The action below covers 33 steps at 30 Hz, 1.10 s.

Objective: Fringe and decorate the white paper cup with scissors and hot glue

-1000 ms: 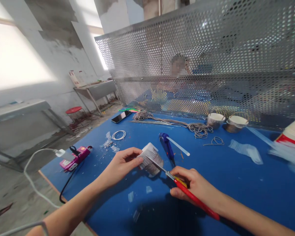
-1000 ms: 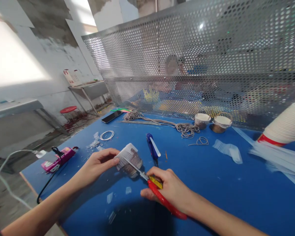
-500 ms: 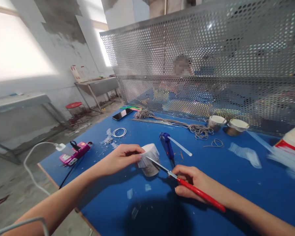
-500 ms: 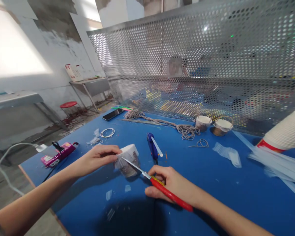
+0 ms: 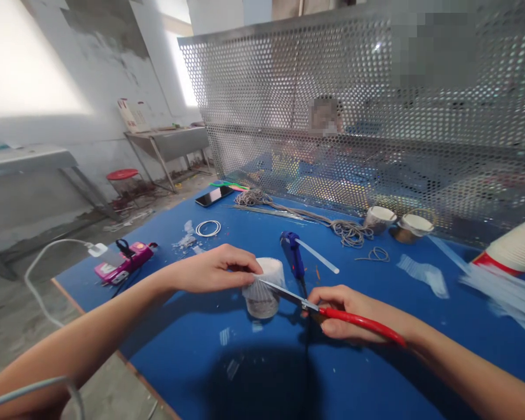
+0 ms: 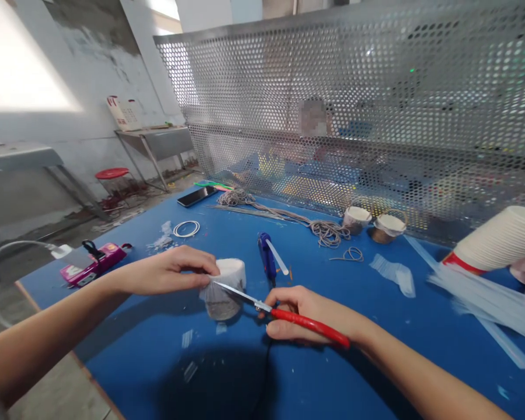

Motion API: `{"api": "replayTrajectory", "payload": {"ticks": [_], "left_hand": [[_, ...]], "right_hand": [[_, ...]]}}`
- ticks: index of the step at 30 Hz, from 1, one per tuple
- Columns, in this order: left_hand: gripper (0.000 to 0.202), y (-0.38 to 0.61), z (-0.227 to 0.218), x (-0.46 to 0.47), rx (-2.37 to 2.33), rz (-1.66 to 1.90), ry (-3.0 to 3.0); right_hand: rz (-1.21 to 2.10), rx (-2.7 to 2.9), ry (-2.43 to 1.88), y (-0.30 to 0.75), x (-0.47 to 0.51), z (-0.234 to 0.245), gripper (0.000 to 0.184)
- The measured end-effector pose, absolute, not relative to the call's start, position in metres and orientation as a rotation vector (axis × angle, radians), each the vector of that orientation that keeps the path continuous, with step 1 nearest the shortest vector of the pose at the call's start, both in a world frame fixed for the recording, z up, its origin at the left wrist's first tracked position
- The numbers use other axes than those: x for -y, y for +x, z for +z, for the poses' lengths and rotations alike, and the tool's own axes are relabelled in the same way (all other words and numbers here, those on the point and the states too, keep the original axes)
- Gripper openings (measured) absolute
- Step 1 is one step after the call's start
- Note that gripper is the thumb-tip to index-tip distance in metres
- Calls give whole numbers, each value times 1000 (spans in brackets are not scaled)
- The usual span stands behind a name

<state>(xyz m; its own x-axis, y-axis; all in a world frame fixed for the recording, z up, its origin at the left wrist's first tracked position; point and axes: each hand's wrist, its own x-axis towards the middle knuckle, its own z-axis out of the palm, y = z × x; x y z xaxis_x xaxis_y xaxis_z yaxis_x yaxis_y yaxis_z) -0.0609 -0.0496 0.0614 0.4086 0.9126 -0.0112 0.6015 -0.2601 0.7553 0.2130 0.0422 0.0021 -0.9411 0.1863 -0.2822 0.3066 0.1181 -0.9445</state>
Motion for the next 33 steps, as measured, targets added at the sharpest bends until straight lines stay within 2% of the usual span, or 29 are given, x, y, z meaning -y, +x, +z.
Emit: {"api": "replayTrajectory", "payload": {"ticks": [5, 19, 28, 33], "left_hand": [[22, -61, 63, 47, -1244, 534, 2023], [22, -59, 71, 37, -1121, 414, 2101], [21, -59, 68, 33, -1021, 303, 2173], [20, -61, 67, 33, -999, 211, 2226]], "right_hand": [[-1820, -2445, 479, 212, -43, 2, 52], [-1765, -2373, 529, 213, -46, 10, 45], [-1678, -2393, 437, 212, -45, 15, 57], [-1710, -2376, 456, 212, -45, 10, 55]]}}
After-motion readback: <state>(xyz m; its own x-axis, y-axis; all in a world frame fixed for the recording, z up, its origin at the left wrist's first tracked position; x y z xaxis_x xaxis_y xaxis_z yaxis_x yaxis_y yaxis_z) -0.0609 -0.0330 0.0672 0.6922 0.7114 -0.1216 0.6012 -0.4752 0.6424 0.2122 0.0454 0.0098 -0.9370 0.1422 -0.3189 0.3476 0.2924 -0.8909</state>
